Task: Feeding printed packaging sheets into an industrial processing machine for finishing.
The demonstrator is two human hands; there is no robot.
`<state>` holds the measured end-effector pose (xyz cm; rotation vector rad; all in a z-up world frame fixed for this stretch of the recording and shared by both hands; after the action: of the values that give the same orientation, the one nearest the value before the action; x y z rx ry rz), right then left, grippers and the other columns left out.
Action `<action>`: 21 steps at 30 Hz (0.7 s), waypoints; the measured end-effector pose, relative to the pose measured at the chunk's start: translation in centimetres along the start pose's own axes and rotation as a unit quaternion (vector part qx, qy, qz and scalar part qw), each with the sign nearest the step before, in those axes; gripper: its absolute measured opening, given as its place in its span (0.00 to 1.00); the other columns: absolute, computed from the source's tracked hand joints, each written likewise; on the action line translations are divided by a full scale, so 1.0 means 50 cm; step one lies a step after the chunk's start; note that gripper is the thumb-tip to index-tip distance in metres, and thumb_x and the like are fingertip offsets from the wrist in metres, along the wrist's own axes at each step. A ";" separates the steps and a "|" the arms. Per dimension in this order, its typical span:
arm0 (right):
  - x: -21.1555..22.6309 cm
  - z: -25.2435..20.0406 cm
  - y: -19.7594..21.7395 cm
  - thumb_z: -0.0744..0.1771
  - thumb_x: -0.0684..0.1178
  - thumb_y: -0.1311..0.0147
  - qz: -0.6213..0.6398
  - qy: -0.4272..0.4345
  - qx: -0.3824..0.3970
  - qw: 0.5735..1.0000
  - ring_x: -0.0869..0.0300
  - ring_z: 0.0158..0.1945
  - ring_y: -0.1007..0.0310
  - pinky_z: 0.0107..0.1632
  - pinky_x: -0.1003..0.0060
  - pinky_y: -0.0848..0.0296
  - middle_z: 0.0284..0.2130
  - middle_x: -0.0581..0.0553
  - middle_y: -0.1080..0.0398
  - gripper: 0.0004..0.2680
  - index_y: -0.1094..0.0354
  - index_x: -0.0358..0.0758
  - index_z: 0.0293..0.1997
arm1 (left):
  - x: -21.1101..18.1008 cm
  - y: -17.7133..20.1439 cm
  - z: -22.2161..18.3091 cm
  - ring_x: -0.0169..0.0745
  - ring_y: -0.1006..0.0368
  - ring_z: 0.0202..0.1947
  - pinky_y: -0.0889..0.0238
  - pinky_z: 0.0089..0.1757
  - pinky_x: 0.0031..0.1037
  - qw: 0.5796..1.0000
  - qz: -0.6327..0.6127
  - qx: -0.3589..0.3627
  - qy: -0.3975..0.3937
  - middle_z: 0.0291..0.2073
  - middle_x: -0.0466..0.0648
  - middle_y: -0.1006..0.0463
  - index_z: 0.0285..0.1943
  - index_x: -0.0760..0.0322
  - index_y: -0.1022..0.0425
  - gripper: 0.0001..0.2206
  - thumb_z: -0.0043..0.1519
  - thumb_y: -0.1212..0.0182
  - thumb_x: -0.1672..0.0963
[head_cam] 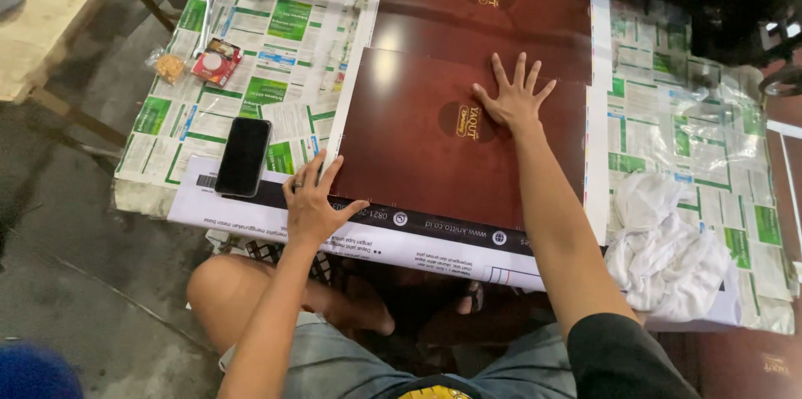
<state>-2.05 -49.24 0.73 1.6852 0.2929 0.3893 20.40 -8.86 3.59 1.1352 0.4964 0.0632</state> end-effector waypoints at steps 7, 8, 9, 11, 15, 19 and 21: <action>0.055 -0.145 -0.029 0.64 0.86 0.75 -0.010 0.023 -0.015 1.000 0.39 0.79 0.90 0.71 0.24 0.84 0.78 0.42 0.85 0.36 0.78 0.71 0.80 | -0.007 0.004 -0.005 0.50 0.42 0.69 0.53 0.63 0.50 1.000 -0.015 -0.018 -0.008 0.72 0.50 0.38 0.72 0.51 0.32 0.43 0.49 0.35 0.34; 0.085 -0.210 -0.035 0.64 0.86 0.75 -0.010 0.072 -0.028 0.997 0.38 0.79 0.88 0.70 0.24 0.83 0.78 0.40 0.83 0.36 0.76 0.69 0.80 | -0.010 0.004 -0.008 0.50 0.41 0.68 0.53 0.63 0.50 0.999 -0.016 -0.026 -0.011 0.71 0.51 0.37 0.71 0.51 0.31 0.42 0.50 0.35 0.34; 0.122 -0.275 -0.042 0.63 0.86 0.75 -0.007 0.121 -0.042 0.992 0.37 0.79 0.86 0.69 0.24 0.82 0.78 0.39 0.81 0.36 0.73 0.67 0.80 | -0.008 0.008 -0.007 0.50 0.40 0.68 0.52 0.63 0.50 0.999 -0.015 -0.034 -0.016 0.71 0.52 0.36 0.71 0.51 0.30 0.42 0.51 0.36 0.34; 0.138 -0.409 -0.052 0.63 0.85 0.69 -0.007 0.169 -0.072 0.983 0.36 0.78 0.81 0.69 0.25 0.78 0.77 0.36 0.76 0.36 0.68 0.65 0.79 | -0.008 0.009 -0.012 0.51 0.39 0.68 0.52 0.63 0.49 0.999 -0.013 -0.044 -0.022 0.71 0.52 0.36 0.71 0.51 0.30 0.41 0.51 0.37 0.34; 0.141 -0.542 -0.049 0.66 0.69 0.51 -0.014 0.217 -0.105 0.970 0.40 0.79 0.62 0.72 0.31 0.61 0.77 0.38 0.58 0.30 0.56 0.66 0.78 | -0.008 0.011 -0.009 0.52 0.35 0.67 0.49 0.63 0.47 0.998 -0.003 -0.057 -0.029 0.71 0.55 0.34 0.73 0.50 0.31 0.41 0.54 0.39 0.34; 0.165 -0.555 0.039 0.65 0.60 0.43 -0.002 0.253 -0.118 0.960 0.38 0.74 0.52 0.67 0.33 0.52 0.72 0.34 0.49 0.28 0.49 0.61 0.74 | -0.014 0.028 -0.024 0.54 0.33 0.67 0.47 0.63 0.47 0.995 -0.045 -0.074 -0.039 0.71 0.57 0.35 0.78 0.56 0.42 0.45 0.57 0.41 0.34; 0.160 -0.555 0.064 0.68 0.60 0.46 -0.040 0.219 -0.079 0.972 0.46 0.71 0.45 0.70 0.33 0.54 0.68 0.40 0.41 0.22 0.43 0.64 0.72 | 0.013 0.050 -0.033 0.58 0.33 0.67 0.45 0.62 0.47 0.981 -0.149 -0.124 -0.015 0.73 0.60 0.37 0.83 0.65 0.57 0.50 0.61 0.46 0.34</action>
<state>-6.43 -21.45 8.04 1.4138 0.6359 0.7058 20.82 -6.19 5.05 0.8088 0.6092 -0.1500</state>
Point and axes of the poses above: each hand's wrist, its own z-axis towards the middle knuckle, its own y-axis out of the back of the hand, x = y × z, the point moved 10 cm from there along z, towards the middle knuckle
